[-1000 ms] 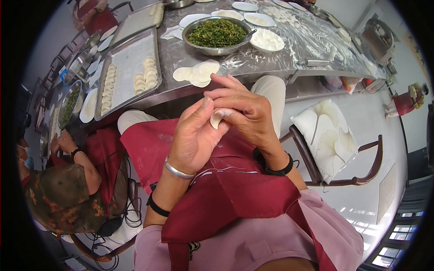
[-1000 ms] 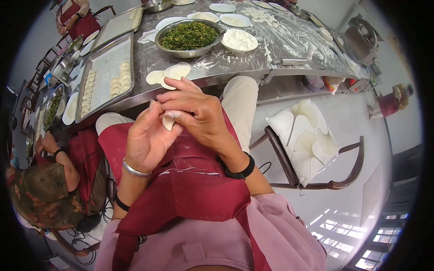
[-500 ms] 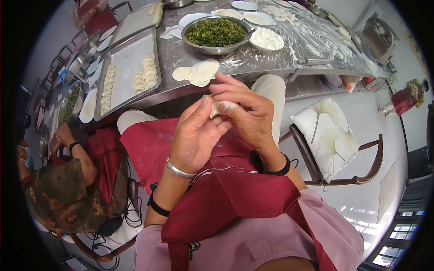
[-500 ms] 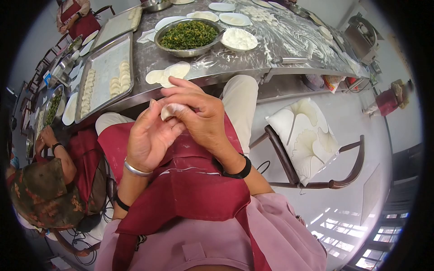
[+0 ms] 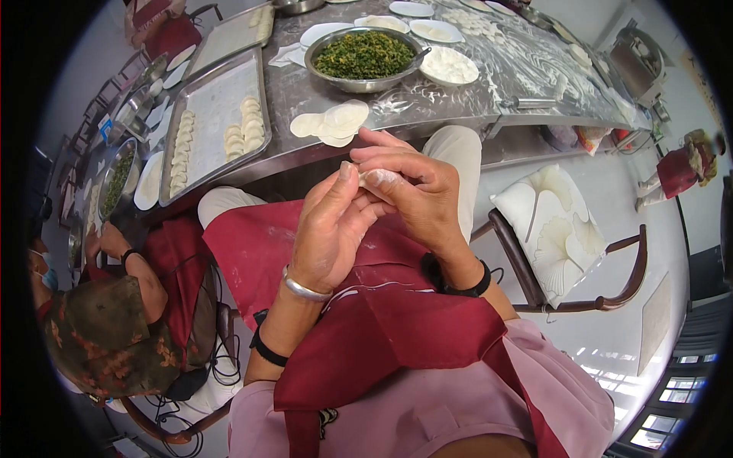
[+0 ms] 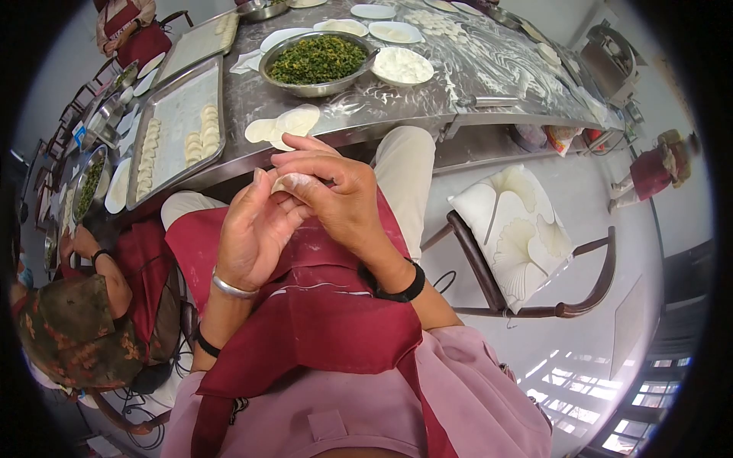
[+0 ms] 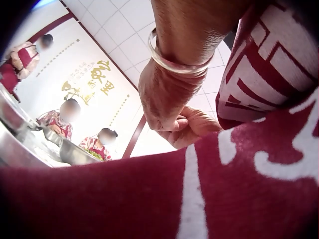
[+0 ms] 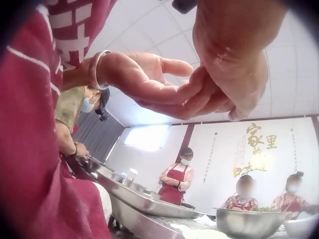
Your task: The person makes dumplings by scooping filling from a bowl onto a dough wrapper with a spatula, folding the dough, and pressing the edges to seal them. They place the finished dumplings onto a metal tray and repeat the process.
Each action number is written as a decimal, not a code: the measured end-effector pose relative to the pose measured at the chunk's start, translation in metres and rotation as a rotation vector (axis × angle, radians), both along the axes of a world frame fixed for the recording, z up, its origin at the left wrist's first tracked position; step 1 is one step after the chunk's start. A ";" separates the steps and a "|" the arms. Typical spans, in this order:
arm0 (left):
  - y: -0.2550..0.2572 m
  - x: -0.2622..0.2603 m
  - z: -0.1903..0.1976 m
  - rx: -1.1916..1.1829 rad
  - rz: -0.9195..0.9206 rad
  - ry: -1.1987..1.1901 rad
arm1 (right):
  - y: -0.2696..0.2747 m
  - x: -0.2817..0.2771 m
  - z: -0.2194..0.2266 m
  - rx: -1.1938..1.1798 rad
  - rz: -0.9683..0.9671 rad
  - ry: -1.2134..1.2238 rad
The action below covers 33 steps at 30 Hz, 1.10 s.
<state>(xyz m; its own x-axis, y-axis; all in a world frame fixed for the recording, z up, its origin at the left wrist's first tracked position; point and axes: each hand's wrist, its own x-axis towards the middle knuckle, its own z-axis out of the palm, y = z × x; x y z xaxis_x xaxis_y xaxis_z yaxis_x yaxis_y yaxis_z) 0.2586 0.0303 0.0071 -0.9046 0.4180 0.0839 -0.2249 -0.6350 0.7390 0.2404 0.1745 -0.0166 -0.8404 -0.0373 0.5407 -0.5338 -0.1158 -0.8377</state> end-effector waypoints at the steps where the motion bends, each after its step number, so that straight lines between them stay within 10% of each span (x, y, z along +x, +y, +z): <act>1: -0.001 -0.001 -0.001 -0.009 0.000 0.002 | 0.000 0.000 0.001 0.006 -0.004 0.003; 33: 0.000 -0.003 -0.012 -0.347 0.205 0.301 | 0.001 0.002 0.007 0.065 0.077 0.111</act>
<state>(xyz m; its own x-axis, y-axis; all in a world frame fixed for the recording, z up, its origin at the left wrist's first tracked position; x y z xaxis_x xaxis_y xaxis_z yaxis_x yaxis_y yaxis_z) 0.2557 0.0305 -0.0049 -0.9281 0.2835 0.2414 0.1346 -0.3491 0.9274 0.2427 0.1753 -0.0092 -0.7689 -0.1375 0.6244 -0.6150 -0.1076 -0.7811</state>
